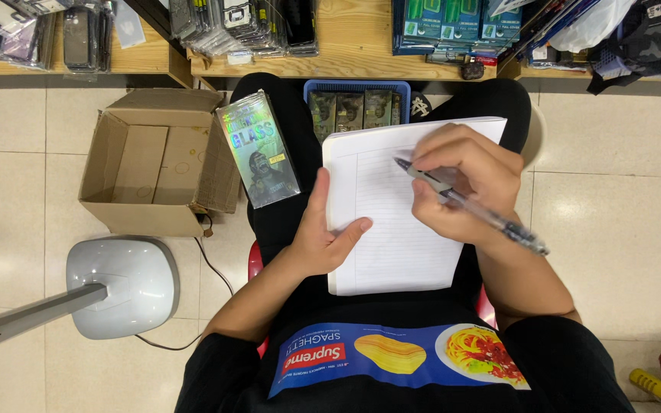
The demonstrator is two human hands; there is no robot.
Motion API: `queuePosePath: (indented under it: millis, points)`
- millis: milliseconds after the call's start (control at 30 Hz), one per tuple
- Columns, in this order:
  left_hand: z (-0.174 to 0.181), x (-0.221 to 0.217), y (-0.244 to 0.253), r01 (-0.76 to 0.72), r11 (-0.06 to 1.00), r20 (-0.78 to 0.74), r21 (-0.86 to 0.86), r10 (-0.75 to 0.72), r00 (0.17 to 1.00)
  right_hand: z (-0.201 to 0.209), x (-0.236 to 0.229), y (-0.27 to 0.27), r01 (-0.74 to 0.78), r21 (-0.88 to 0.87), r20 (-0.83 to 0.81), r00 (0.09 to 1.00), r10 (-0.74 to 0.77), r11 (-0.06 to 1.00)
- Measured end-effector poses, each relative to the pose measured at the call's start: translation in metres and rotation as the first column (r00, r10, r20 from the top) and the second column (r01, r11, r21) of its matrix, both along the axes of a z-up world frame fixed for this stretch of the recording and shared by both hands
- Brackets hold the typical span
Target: The person cleans and organizes phone screen protectors and boxes. They wipe the boxes with a cloth, write on a notepad, and sort the items into a basket and a cardboard box.
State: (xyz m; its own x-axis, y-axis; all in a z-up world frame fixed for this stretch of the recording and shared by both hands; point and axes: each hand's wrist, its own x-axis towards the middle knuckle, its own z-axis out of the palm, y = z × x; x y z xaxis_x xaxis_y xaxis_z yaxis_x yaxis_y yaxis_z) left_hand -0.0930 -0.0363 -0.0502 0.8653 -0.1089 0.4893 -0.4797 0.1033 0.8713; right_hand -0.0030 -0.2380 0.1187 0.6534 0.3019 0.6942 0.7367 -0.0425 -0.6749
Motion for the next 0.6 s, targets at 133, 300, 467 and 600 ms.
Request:
queuePosePath:
  millis: [133,300,467,600]
  points:
    - [-0.025,-0.007,0.000,-0.028,0.999,0.039,0.020,0.027,0.999,-0.008,-0.005,-0.002,0.029,0.091,0.006,1.000,-0.030,0.995]
    - [-0.024,-0.010,0.000,-0.006,1.000,0.049,0.027,0.005,0.999,0.005,-0.006,0.005,0.054,0.043,0.038,0.998,-0.056,0.998]
    - [-0.019,-0.014,0.000,0.023,0.999,0.053,0.033,-0.025,0.998,0.004,-0.009,0.004,0.118,0.007,0.158,0.981,-0.117,0.993]
    - [-0.008,-0.016,-0.001,0.054,0.998,0.057,0.039,-0.056,0.997,0.002,-0.008,0.005,0.118,0.021,0.262,0.958,-0.120,0.993]
